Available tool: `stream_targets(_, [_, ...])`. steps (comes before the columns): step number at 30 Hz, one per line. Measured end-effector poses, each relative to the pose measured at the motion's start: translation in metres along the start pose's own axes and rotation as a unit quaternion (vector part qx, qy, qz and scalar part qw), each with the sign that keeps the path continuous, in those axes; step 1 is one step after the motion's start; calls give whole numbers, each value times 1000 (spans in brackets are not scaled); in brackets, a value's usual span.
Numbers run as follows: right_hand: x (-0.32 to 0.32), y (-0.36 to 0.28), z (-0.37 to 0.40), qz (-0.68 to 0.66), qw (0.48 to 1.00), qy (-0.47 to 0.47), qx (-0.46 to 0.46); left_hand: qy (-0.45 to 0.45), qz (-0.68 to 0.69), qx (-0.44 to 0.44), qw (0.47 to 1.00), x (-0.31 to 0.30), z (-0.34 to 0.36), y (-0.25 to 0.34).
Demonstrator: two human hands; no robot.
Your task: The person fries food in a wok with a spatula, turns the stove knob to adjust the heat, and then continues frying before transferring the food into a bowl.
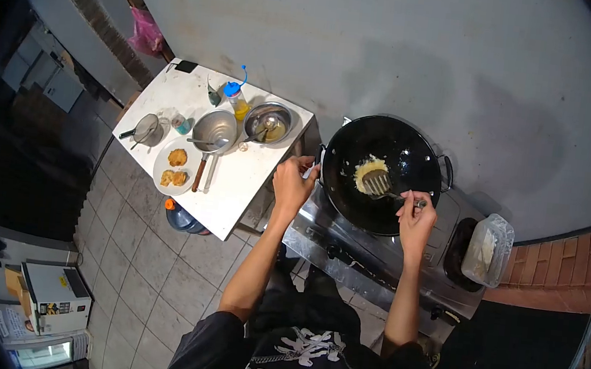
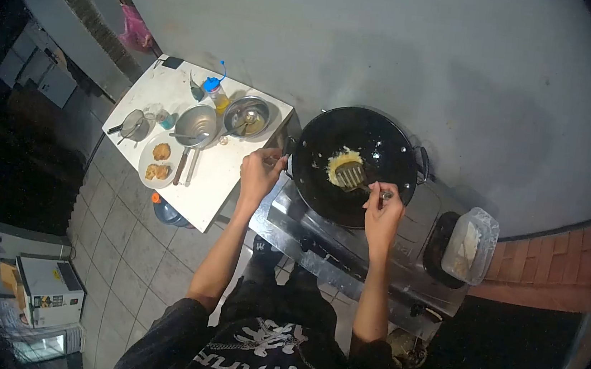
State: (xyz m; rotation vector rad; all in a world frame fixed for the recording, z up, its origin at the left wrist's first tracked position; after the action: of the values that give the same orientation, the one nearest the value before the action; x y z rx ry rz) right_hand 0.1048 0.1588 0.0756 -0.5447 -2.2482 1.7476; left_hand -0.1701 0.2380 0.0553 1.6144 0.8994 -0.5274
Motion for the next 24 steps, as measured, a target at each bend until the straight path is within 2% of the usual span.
stream_targets(2, [-6,-6,3,5,1000,1,-9,9,-13,7,1000,-2,0,2])
stream_targets(4, [-15,-2,2,5,999,11,29,23,-22,16,999,-3,0,3])
stream_targets(10, [-5,2,-6,0,1000,-14,-3,40,-21,37,998,-5,1,4])
stream_targets(12, [-5,0,-1,9,1000,-25,-4,36,-9,38,999,-7,2,6])
stream_targets(18, [-15,-5,-3,12,1000,27,-5,17,-29,30,999,-8,2,8])
stream_targets(20, [-10,-4,-5,-10,999,19,-32,10,-25,24,999,-2,-1,1])
stream_targets(21, [-9,-2,-4,0,1000,1,-4,14,-22,35,999,-3,-2,2])
stream_targets(24, [-12,7,4,-16,1000,1,-5,0,-20,31,999,-4,-2,3])
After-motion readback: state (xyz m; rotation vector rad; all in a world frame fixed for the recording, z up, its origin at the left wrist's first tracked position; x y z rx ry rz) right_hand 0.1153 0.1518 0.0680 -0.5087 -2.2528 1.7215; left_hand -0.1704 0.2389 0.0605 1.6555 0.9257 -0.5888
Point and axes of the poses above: each hand's wrist, its own z-axis away from the middle knuckle, its own x-axis out of the palm, y = z × x, the point moved 6 cm from there along -z, towards the middle knuckle, and after that the axes turned 15 degrees about -z, right-handed, at the moved point
